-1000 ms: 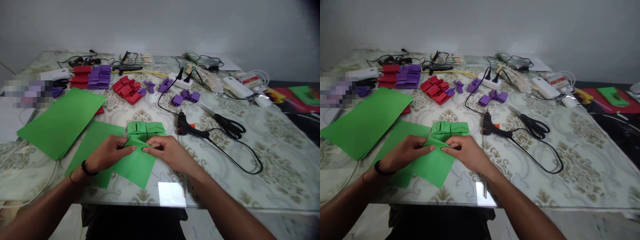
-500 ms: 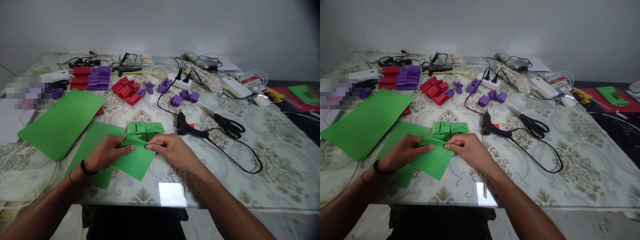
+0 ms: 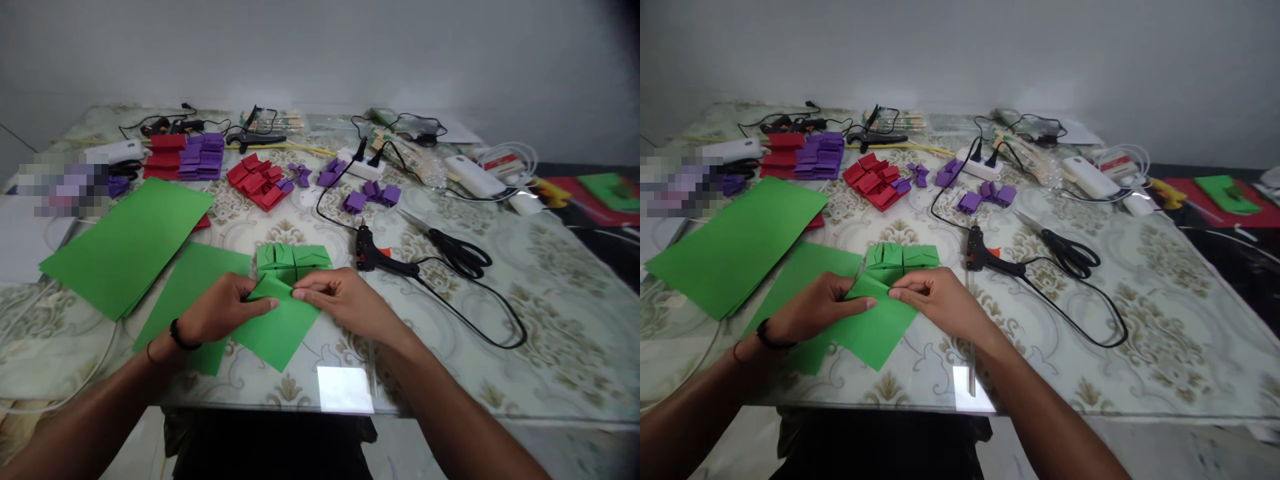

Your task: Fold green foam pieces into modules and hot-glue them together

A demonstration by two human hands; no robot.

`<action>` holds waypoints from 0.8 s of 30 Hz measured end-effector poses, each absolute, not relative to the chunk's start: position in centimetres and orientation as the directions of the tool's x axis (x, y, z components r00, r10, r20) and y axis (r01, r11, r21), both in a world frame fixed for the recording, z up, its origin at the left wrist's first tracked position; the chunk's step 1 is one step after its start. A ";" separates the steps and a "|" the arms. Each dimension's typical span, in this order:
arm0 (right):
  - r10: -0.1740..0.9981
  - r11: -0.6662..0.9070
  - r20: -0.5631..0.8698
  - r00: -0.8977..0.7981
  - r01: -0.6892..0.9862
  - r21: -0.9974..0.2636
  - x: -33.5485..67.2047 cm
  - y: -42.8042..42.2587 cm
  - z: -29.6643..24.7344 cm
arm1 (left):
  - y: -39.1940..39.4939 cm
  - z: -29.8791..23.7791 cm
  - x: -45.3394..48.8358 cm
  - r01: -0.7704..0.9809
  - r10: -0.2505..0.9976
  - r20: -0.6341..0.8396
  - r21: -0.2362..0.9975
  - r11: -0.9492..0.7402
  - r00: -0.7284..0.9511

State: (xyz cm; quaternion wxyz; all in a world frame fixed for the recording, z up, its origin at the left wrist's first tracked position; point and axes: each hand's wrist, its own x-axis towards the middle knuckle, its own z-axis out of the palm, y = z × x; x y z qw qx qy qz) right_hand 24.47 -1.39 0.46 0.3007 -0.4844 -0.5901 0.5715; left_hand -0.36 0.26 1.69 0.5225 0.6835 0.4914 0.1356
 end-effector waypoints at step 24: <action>0.889 -0.207 -0.236 -0.393 0.116 -0.972 22.6 -2.1 0.0 | 0.1 1.0 0.2 0.491 0.679 -0.356 0.871 -0.008 0.642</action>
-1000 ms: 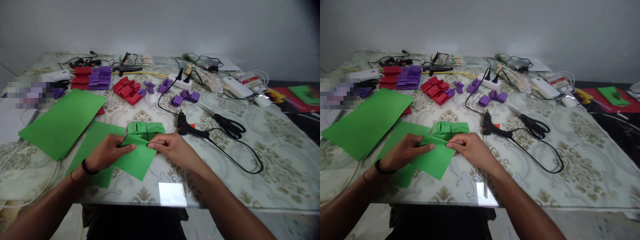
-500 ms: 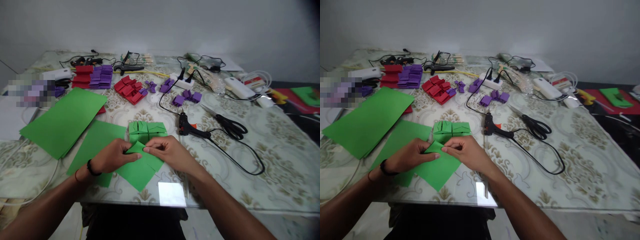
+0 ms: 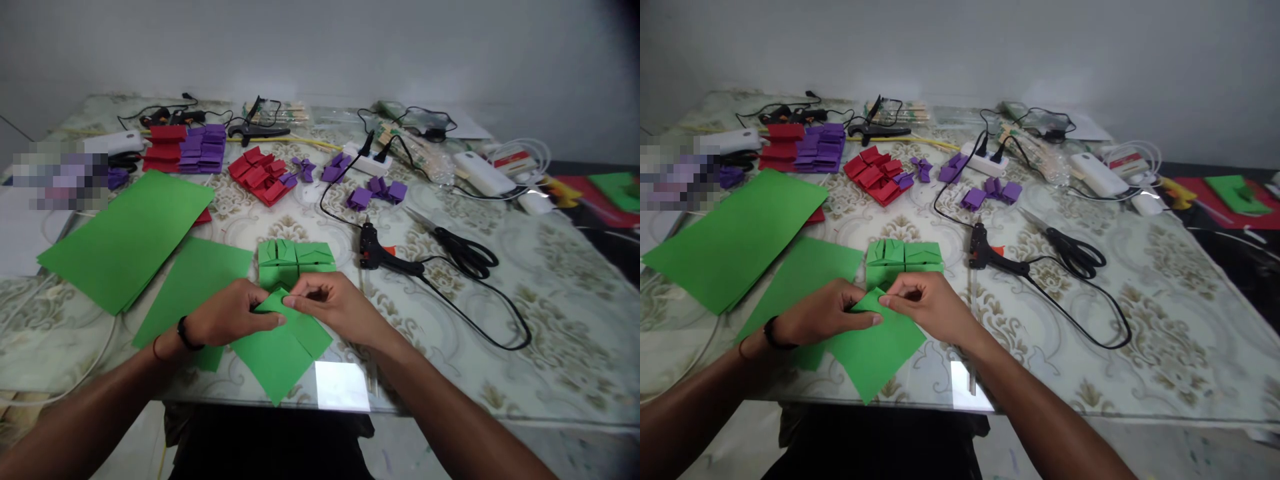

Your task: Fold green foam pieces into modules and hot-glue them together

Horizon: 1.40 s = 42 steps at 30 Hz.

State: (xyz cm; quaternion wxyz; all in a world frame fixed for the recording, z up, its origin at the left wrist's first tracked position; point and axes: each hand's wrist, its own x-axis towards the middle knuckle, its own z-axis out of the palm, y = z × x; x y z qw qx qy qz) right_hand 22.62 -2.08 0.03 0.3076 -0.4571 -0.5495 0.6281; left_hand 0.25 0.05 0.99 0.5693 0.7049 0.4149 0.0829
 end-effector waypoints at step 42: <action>0.937 -0.026 -0.063 -0.342 0.110 -0.994 22.5 -1.9 -0.7 | -0.4 0.7 0.7 0.548 0.792 -0.181 0.807 -0.219 0.583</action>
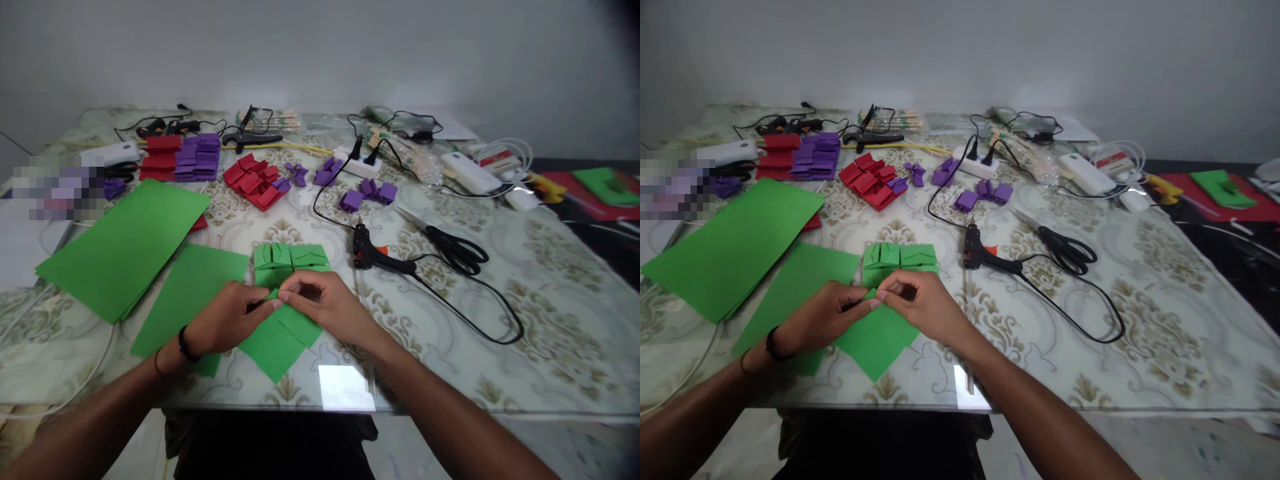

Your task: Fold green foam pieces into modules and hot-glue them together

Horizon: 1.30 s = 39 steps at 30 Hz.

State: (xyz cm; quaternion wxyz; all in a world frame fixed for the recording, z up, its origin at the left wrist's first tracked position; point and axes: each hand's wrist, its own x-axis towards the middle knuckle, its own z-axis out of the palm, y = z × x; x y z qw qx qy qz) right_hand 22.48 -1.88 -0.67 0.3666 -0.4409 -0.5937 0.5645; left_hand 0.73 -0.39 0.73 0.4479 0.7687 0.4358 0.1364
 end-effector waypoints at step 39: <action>0.949 0.125 0.077 -0.306 0.142 -0.982 22.3 -1.7 -0.6 | -0.5 0.3 0.3 0.347 0.921 -0.012 0.928 -0.134 0.390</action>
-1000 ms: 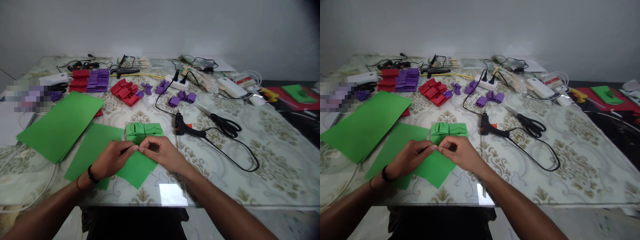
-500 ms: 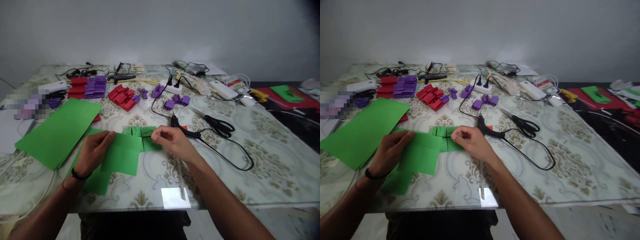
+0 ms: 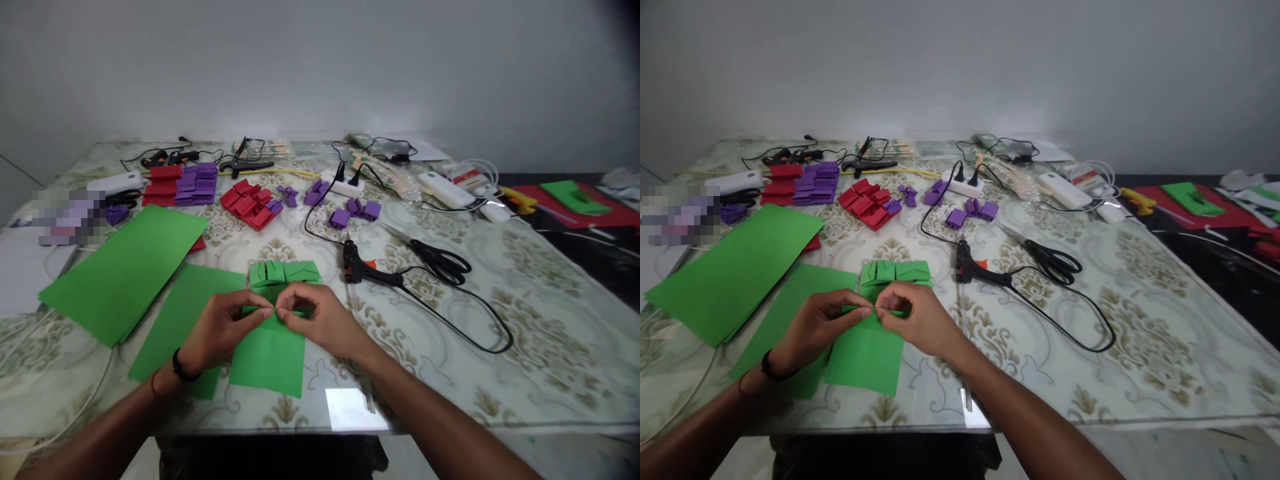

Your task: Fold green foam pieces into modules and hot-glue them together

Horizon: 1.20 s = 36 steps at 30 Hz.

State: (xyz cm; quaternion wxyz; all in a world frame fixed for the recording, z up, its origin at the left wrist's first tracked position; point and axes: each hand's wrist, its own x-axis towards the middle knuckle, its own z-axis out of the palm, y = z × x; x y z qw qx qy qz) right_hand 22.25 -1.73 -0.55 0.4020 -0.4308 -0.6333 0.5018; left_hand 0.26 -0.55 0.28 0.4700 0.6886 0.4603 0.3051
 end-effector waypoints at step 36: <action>0.959 0.170 0.098 -0.267 0.259 -0.951 24.4 -1.4 1.2 | 0.3 1.5 -1.0 0.278 0.907 -0.024 0.955 -0.103 0.421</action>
